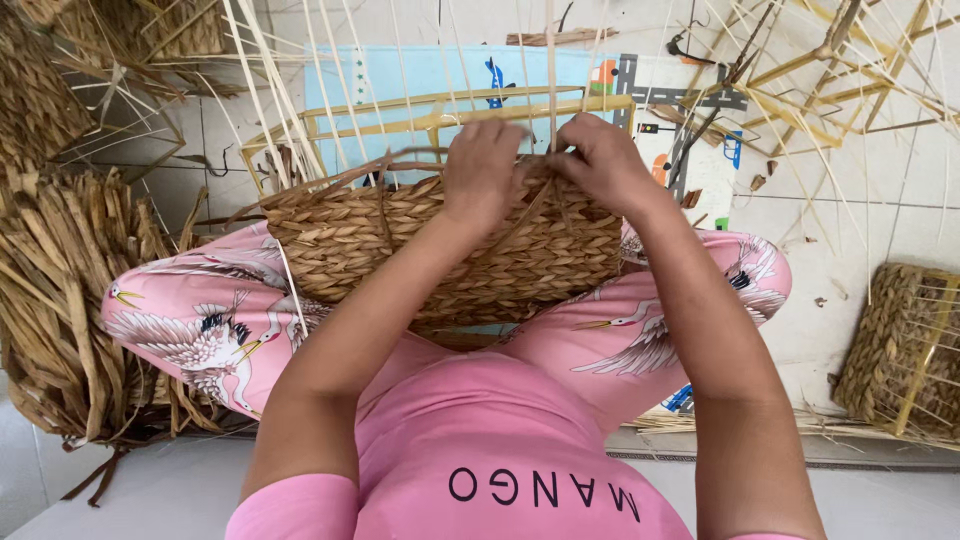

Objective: The person weaves a basket by threading long strips of natural fiber through a frame, securing the edges and adding horizontal rows.

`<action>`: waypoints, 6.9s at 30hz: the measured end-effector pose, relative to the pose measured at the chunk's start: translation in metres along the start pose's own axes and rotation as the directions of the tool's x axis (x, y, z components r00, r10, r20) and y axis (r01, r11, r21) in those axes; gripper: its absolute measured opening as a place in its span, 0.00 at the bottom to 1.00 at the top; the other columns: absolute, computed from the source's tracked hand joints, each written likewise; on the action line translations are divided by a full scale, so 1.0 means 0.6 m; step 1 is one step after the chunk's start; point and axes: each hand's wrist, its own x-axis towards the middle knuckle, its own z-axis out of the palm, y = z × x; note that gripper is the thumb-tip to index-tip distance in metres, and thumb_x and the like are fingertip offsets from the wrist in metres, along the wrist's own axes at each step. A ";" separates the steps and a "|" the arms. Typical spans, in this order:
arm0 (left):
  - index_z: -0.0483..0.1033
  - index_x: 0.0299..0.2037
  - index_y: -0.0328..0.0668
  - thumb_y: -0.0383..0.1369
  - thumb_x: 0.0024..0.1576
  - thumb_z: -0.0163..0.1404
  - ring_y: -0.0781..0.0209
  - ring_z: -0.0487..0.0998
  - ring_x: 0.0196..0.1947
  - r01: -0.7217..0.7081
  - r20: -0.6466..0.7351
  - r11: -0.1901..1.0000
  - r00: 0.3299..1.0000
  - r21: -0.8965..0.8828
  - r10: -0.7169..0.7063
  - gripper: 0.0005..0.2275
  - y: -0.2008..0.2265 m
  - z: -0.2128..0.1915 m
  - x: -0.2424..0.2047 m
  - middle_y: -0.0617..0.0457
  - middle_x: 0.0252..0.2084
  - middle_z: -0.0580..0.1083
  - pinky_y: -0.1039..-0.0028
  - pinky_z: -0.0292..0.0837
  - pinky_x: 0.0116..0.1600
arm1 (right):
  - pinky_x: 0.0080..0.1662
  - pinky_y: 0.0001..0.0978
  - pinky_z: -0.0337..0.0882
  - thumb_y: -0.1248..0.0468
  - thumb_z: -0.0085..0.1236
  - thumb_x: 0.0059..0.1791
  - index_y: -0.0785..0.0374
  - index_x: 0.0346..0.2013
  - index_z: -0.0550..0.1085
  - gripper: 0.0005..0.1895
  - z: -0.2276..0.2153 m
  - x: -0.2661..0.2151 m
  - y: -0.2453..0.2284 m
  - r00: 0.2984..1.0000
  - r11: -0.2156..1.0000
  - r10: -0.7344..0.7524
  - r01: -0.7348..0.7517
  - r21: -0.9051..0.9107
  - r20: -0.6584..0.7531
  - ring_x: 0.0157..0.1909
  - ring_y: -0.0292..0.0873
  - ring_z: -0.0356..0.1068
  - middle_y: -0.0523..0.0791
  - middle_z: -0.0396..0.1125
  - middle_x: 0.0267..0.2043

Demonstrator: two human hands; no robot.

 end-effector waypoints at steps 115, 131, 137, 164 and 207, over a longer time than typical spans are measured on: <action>0.73 0.54 0.35 0.33 0.49 0.63 0.44 0.71 0.48 0.128 -0.179 0.963 0.980 0.238 -0.086 0.23 -0.136 -0.166 -0.126 0.42 0.48 0.71 0.57 0.64 0.51 | 0.33 0.27 0.64 0.65 0.59 0.54 0.62 0.65 0.71 0.24 0.052 -0.026 -0.001 0.914 0.897 0.405 -0.404 0.179 0.035 0.28 0.32 0.61 0.39 0.64 0.27; 0.72 0.43 0.35 0.31 0.60 0.52 0.64 0.78 0.31 0.823 0.471 0.482 0.567 -0.300 -0.676 0.07 -0.267 -0.256 -0.284 0.51 0.34 0.76 0.72 0.76 0.33 | 0.42 0.38 0.72 0.64 0.62 0.54 0.60 0.65 0.70 0.25 0.065 -0.007 -0.020 0.960 0.963 0.252 -0.261 -0.062 -0.125 0.42 0.44 0.74 0.52 0.74 0.42; 0.76 0.47 0.36 0.30 0.61 0.53 0.63 0.77 0.36 0.752 0.500 0.434 0.656 -0.496 -0.566 0.08 -0.170 -0.340 -0.256 0.51 0.36 0.78 0.71 0.72 0.40 | 0.37 0.48 0.71 0.55 0.67 0.55 0.59 0.41 0.78 0.11 0.068 0.041 -0.145 0.984 0.796 -0.041 -0.072 -0.601 -0.172 0.36 0.56 0.74 0.52 0.74 0.37; 0.77 0.36 0.38 0.25 0.37 0.50 0.49 0.72 0.44 -0.054 0.012 0.923 0.999 0.382 0.053 0.14 -0.089 -0.090 -0.161 0.46 0.42 0.72 0.62 0.69 0.48 | 0.38 0.24 0.73 0.72 0.56 0.55 0.69 0.49 0.78 0.08 0.090 -0.039 0.010 0.958 0.964 0.259 -0.249 0.089 -0.121 0.35 0.34 0.73 0.45 0.74 0.38; 0.82 0.42 0.49 0.37 0.56 0.58 0.47 0.81 0.43 0.993 -0.356 -0.024 0.018 0.111 -0.934 0.08 -0.538 -0.479 -0.797 0.46 0.43 0.80 0.57 0.73 0.49 | 0.40 0.26 0.73 0.72 0.50 0.64 0.67 0.55 0.70 0.05 0.169 -0.095 -0.041 0.880 0.787 0.376 -0.137 0.602 -0.291 0.37 0.36 0.72 0.48 0.73 0.44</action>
